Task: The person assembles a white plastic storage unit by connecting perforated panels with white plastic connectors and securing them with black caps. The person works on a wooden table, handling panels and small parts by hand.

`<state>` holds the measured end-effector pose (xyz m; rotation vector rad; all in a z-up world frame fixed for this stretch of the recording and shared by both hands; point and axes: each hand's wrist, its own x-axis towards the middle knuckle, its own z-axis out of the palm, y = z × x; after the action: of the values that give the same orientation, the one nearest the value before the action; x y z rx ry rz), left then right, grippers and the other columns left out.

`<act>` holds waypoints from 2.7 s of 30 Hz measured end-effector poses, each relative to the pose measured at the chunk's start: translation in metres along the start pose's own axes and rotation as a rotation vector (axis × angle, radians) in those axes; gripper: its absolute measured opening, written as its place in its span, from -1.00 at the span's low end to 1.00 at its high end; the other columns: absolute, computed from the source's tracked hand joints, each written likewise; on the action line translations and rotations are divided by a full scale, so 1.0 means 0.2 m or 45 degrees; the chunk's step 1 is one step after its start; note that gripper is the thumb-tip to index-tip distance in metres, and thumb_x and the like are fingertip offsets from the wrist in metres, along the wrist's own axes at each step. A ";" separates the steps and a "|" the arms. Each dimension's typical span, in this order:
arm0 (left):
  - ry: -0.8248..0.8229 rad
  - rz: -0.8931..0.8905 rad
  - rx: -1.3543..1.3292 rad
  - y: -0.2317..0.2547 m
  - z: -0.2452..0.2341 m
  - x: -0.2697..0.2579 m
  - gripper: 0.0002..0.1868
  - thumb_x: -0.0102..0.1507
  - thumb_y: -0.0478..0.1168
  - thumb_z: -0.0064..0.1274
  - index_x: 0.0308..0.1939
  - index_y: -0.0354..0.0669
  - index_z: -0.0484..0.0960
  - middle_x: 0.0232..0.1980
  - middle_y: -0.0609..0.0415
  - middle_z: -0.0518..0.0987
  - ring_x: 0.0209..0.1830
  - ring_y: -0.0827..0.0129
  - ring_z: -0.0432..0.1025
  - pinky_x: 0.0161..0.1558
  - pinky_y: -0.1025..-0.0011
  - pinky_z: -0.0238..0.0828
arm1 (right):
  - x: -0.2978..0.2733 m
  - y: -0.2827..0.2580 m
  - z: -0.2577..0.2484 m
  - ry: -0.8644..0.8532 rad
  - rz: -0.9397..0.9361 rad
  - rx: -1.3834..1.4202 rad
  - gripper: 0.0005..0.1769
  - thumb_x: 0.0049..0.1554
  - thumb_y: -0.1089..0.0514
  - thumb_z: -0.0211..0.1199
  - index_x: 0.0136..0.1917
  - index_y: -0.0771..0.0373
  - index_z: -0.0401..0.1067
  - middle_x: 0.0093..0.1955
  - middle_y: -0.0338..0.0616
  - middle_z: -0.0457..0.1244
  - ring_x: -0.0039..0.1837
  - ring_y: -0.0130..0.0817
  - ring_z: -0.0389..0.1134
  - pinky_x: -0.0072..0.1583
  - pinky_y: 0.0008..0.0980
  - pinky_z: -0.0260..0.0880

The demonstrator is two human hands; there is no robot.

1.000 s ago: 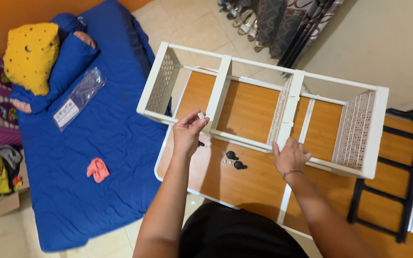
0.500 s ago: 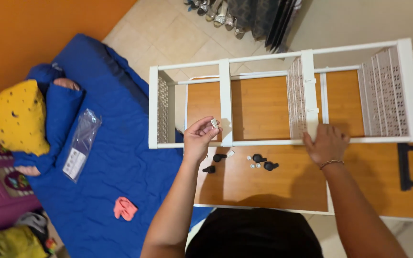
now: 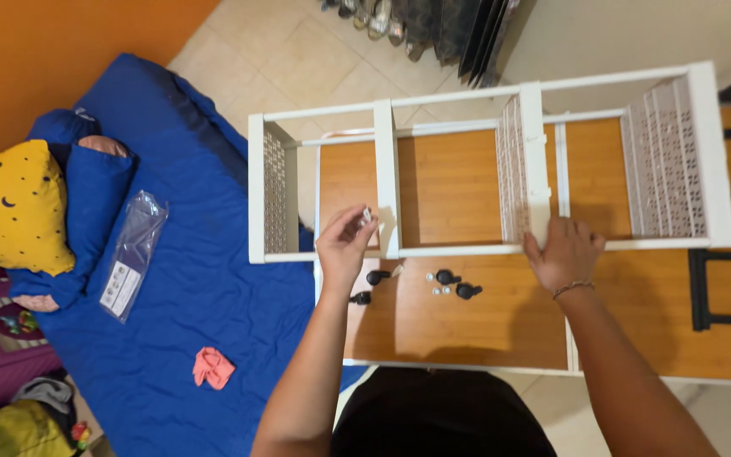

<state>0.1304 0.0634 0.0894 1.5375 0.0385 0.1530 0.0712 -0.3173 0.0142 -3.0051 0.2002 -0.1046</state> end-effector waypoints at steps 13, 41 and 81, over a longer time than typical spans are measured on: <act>-0.330 0.118 0.469 0.01 -0.09 0.16 -0.68 0.19 -0.44 0.28 0.03 -0.21 0.73 -0.08 0.05 0.67 -0.19 0.47 0.56 -0.14 0.53 0.57 | 0.01 -0.11 -0.09 0.366 -0.026 -0.161 -0.39 0.09 -0.18 0.18 0.22 0.31 0.40 0.26 0.09 0.29 0.38 0.03 0.23 0.34 0.29 -0.02; -1.122 0.926 0.963 -0.17 0.13 1.11 -0.74 0.01 -0.47 0.18 -0.23 -0.27 0.77 -0.32 -0.05 0.59 -0.26 0.10 0.53 -0.23 0.26 0.51 | 0.18 -1.44 0.03 -0.218 0.093 0.483 -0.14 0.15 -0.03 0.18 0.57 0.39 0.01 -0.12 0.08 0.36 -0.19 0.01 0.42 -0.12 -0.08 0.46; -0.876 0.915 0.922 -0.22 0.00 0.91 -0.68 0.04 -0.55 0.08 -0.17 -0.26 0.72 -0.21 -0.05 0.55 -0.15 0.09 0.49 -0.15 0.26 0.52 | 0.12 -1.47 0.00 -0.316 0.169 0.401 -0.15 0.17 -0.09 0.13 0.59 0.32 0.00 -0.23 0.07 0.38 -0.31 -0.03 0.42 -0.18 -0.09 0.47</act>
<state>0.3140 0.0857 0.0589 2.1919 -1.1174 0.1767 0.1332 -0.0306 0.0538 -2.6512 0.3220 0.2272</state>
